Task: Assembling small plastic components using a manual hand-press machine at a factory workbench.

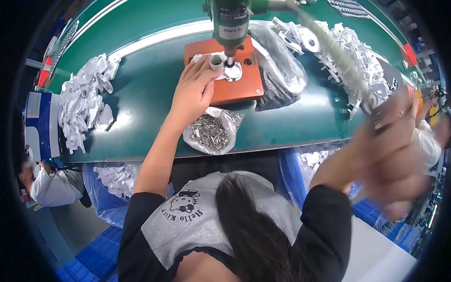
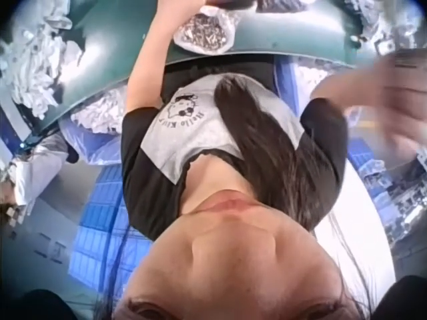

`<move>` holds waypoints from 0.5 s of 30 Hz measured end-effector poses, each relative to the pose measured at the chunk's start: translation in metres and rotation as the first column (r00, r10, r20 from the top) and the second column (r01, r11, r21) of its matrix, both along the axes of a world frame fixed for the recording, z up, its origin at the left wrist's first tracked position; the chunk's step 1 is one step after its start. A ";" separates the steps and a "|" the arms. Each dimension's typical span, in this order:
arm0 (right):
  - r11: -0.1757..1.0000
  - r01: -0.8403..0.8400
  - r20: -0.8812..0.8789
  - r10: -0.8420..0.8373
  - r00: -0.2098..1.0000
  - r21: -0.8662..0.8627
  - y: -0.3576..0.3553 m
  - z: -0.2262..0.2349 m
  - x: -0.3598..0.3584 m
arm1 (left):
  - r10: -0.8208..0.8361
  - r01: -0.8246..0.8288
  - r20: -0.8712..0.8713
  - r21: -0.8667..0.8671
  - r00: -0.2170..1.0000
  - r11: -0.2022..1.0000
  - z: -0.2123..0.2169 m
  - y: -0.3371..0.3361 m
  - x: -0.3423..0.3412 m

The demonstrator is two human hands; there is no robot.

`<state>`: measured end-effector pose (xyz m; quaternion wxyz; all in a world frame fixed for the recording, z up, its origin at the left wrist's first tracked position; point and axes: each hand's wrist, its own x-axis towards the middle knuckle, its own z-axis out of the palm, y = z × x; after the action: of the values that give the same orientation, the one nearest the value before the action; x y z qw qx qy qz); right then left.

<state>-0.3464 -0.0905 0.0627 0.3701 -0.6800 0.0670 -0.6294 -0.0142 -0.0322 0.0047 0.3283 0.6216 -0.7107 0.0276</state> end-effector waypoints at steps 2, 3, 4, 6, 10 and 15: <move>0.997 -0.026 0.124 0.035 0.992 -0.077 0.056 0.023 0.058 | -0.025 0.025 0.005 -0.055 1.000 0.998 0.001 0.014 0.007; 0.996 0.089 0.049 -0.088 0.995 -0.017 0.076 0.014 0.060 | -0.048 0.046 -0.020 -0.077 0.999 0.996 -0.001 0.016 0.004; 0.986 0.164 0.054 -0.162 0.985 -0.027 0.088 0.014 0.065 | -0.025 0.020 -0.080 -0.066 0.996 0.998 -0.002 0.018 0.002; 0.984 0.154 -0.044 -0.158 0.986 -0.084 0.088 0.019 0.066 | -0.014 0.007 -0.129 -0.056 0.992 0.998 -0.003 0.021 0.004; 0.954 -0.158 -0.220 0.101 0.970 -0.257 0.046 0.060 0.061 | 0.005 0.015 -0.225 0.087 0.974 0.996 0.007 0.020 0.016; 0.977 0.063 0.261 -0.116 0.958 0.203 -0.035 0.153 0.153 | 0.010 -0.019 0.081 0.110 0.997 0.994 0.025 0.002 0.030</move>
<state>-0.1932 -0.1257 0.2161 0.4107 -0.5447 0.1070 -0.7234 0.0153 -0.0305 0.0299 0.2643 0.6424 -0.7192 0.0154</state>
